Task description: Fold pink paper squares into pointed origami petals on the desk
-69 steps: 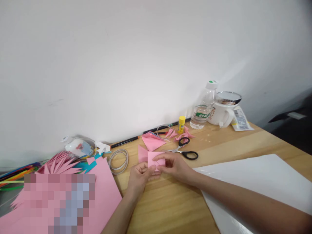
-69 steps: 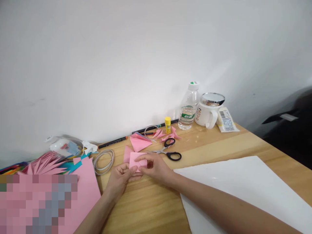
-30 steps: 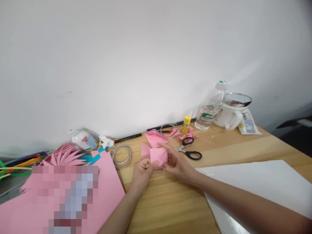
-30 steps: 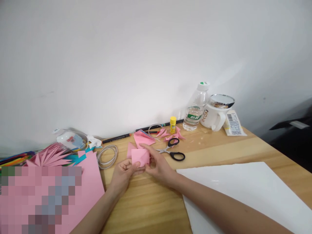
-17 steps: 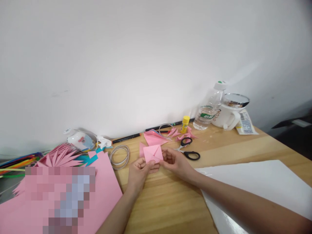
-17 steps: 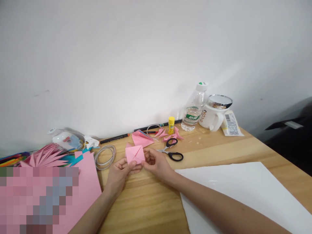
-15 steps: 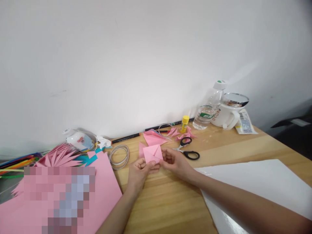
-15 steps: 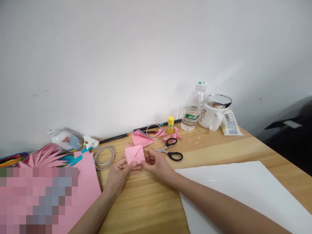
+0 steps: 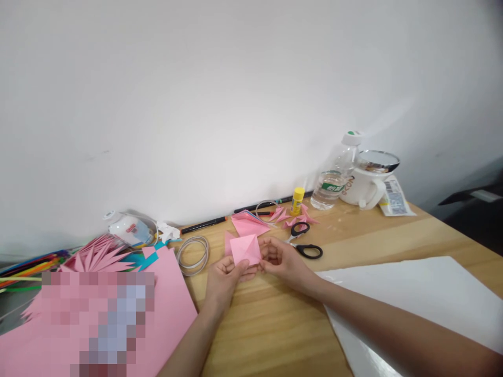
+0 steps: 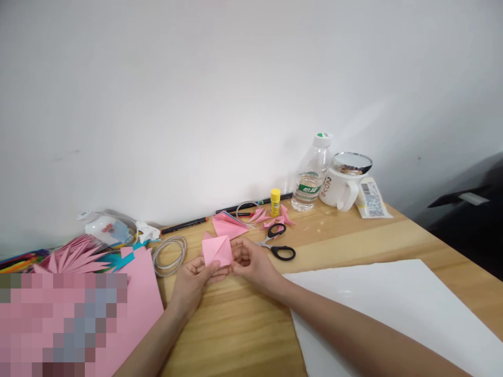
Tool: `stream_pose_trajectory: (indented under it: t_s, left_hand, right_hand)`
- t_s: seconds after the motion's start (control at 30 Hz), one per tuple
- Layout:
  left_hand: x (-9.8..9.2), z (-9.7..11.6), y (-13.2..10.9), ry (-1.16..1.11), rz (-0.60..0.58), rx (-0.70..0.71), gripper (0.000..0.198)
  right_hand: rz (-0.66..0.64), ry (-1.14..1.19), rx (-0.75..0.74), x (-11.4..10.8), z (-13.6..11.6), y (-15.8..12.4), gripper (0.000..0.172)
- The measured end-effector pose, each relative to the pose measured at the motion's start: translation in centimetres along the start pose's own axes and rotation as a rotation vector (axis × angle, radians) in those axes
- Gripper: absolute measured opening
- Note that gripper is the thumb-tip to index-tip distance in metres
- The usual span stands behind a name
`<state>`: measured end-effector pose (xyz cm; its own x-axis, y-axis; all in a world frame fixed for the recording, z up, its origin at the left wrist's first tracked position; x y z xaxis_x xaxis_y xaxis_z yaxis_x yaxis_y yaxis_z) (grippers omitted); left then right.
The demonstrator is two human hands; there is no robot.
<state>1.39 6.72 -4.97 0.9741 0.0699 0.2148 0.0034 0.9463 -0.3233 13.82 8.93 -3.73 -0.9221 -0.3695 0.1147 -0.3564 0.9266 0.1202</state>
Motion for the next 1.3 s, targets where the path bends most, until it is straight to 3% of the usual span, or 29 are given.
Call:
stream_pose_trajectory:
  t_s: [0.77, 0.97, 1.17, 1.3]
  left_hand:
    - [-0.1, 0.2, 0.0, -0.018, 0.029, 0.002, 0.029]
    - [-0.3, 0.0, 0.3, -0.035, 0.025, 0.002, 0.029]
    - [0.0, 0.2, 0.2, 0.023, -0.012, 0.002, 0.028]
    - [0.5, 0.5, 0.0, 0.1, -0.074, 0.024, 0.026]
  right_hand:
    - [-0.005, -0.04, -0.011, -0.1, -0.2, 0.1, 0.013]
    - [0.034, -0.032, 0.013, -0.4, 0.1, 0.1, 0.02]
    - [0.114, -0.003, -0.153, -1.2, -1.3, -0.1, 0.013]
    - [0.151, -0.207, -0.174, -1.5, -1.9, -0.1, 0.015]
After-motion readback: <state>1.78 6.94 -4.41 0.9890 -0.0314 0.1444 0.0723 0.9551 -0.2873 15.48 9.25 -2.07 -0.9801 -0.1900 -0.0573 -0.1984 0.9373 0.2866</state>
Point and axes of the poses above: each hand's wrist, its own y-axis towards the middle knuckle, its own x-axis out of the palm, z = x × y, the point moved 8 cm from there along y, towards the middle knuckle, and after that the axes turned 2 degrees about z, right-handed, at the moved point
